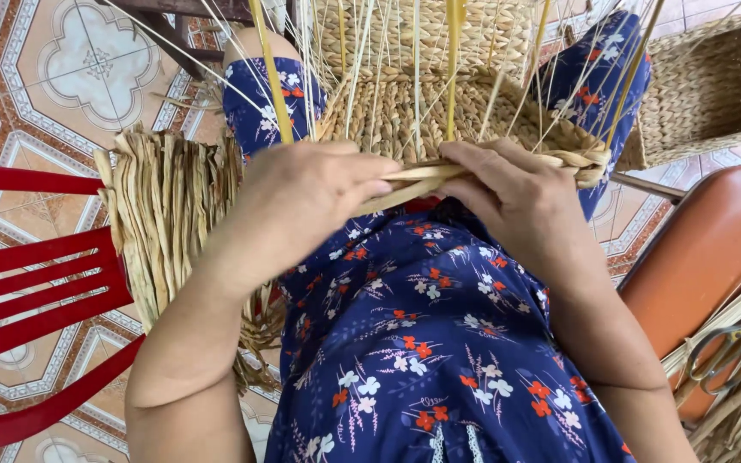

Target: The person weaves dried water hyacinth stalks through a frame by hand, pulling individual fibers from a bundle and wrapping them around vertical supports. They press the woven layers together and occasionally use shears to trim excess material.

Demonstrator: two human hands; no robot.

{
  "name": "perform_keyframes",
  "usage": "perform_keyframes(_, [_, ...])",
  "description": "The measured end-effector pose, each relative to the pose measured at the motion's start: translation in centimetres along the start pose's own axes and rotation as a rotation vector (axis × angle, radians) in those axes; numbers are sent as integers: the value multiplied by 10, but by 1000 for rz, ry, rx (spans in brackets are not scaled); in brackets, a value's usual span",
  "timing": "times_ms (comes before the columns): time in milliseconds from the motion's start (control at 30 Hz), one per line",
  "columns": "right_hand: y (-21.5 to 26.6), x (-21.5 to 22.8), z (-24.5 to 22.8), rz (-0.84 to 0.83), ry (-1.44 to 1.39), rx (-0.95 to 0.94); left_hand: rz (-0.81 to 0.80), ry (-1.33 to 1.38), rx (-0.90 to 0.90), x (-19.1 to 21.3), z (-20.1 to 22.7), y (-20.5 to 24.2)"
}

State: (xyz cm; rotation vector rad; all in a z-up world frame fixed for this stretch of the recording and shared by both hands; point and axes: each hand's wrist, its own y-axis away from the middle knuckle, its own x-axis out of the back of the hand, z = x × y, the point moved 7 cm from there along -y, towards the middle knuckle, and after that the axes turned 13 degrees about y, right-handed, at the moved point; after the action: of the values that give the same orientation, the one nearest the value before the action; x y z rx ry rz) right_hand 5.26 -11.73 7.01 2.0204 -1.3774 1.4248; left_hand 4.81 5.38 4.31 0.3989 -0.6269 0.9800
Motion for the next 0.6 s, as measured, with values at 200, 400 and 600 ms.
perform_keyframes(200, [9, -31, 31, -42, 62, -161, 471, -172, -303, 56, 69, 22])
perform_keyframes(400, [21, -35, 37, 127, 29, -225, 352, 240, -317, -29, 39, 3])
perform_keyframes(600, [18, -31, 37, 177, -98, -362, 371, 108, -98, -50, -1, -30])
